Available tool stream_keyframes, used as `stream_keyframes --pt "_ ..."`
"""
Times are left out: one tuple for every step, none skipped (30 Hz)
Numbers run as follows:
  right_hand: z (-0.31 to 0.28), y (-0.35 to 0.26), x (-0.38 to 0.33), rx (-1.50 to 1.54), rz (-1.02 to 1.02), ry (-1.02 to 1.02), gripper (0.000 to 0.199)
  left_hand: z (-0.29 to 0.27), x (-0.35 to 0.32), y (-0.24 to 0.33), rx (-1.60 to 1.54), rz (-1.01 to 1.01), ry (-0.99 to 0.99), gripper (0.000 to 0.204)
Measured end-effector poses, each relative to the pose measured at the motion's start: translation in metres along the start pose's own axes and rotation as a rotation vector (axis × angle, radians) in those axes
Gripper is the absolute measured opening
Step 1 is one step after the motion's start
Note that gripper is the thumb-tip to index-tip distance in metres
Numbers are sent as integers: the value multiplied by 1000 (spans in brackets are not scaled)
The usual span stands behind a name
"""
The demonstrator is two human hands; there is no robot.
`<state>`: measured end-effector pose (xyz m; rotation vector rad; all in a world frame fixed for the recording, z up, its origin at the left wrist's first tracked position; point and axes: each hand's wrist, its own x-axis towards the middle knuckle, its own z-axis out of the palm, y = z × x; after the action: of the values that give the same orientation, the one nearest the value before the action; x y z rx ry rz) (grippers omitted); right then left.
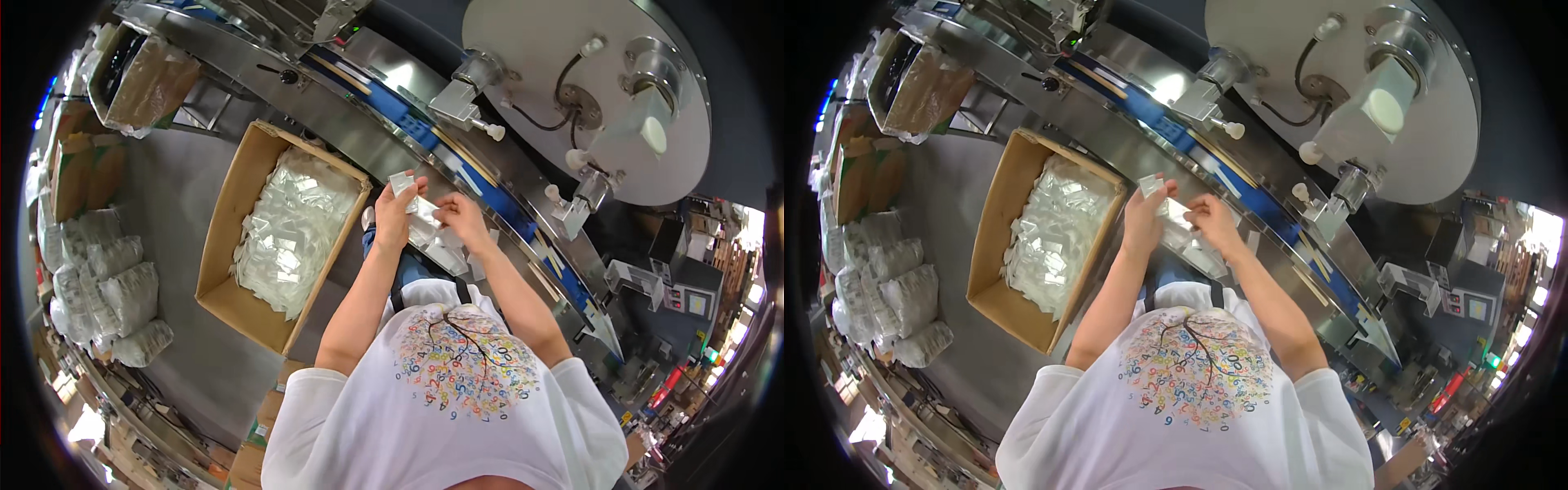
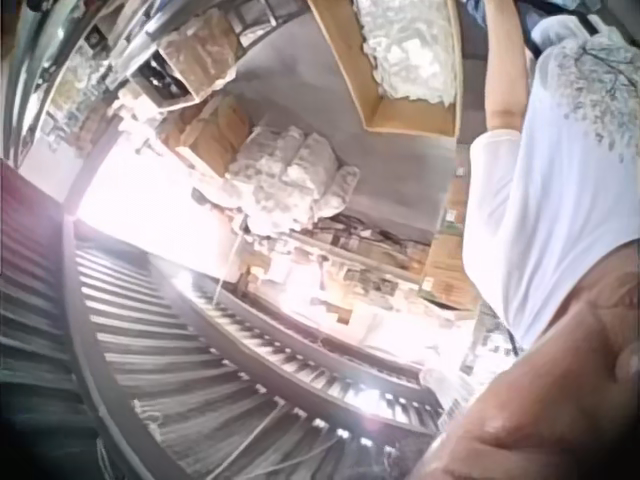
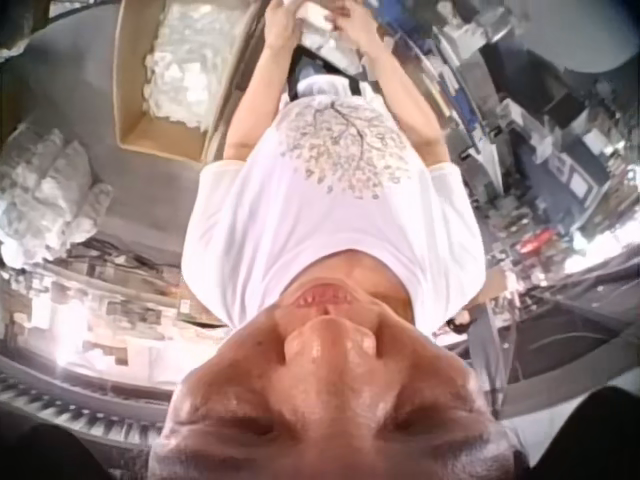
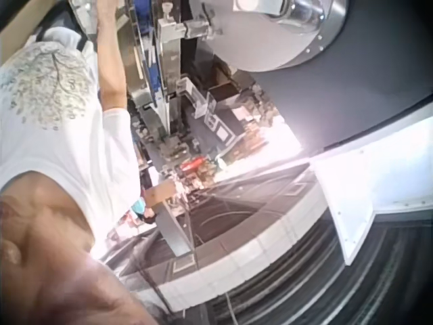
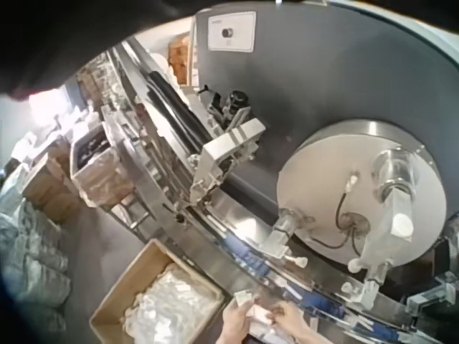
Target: Picking up small white packets from a conveyor belt and placing them into a cardboard box.
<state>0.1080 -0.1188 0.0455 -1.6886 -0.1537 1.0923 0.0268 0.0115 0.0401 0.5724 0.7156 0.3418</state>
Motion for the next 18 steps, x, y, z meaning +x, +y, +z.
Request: stream_keyframes --pt "-2 1 -1 -38 5 72 22 0 0 3 -3 2 2 27" --pt "-6 4 5 -13 -72 138 21 0 1 6 8 5 50 27" --pt "-10 5 15 12 -149 204 20 -1 1 9 20 8 99 27" --pt "-12 -1 29 -40 -209 267 17 -9 3 8 26 4 133 27" --pt "-15 -9 44 -40 -208 269 17 -10 2 10 26 2 132 27" --pt "-17 -18 57 -109 -287 354 15 -8 1 14 15 -45 121 28" --pt "-17 -26 68 -178 -367 434 14 -6 0 17 5 -89 112 29" --pt "-16 -35 75 -178 -368 438 14 -6 -1 17 5 -91 109 29" --pt "-14 -44 80 -224 -363 483 13 -6 -3 16 -28 -123 59 30" --pt "-12 -48 83 -271 -358 522 13 -8 -5 16 -63 -153 13 32" --pt "-17 -39 85 -275 -360 528 13 -7 -6 14 -66 -155 6 32" --pt "-25 -24 86 -468 -528 614 14 -9 -6 9 -1 -133 -12 32" --pt "-32 -15 87 -664 -698 685 15 -10 -6 6 60 -105 -23 33" --pt "-27 -15 75 -655 -590 709 13 -13 -10 9 50 -90 -4 33" --pt "-27 -10 72 -657 -600 680 13 -15 -15 12 81 -75 11 32" --pt "-32 -7 66 -632 -561 697 12 -15 -18 14 114 -68 14 31" --pt "-34 -6 66 -607 -523 709 12 -16 -19 13 105 -58 27 31" --pt "-33 -7 72 -588 -552 658 12 -19 -20 13 136 -73 45 31"
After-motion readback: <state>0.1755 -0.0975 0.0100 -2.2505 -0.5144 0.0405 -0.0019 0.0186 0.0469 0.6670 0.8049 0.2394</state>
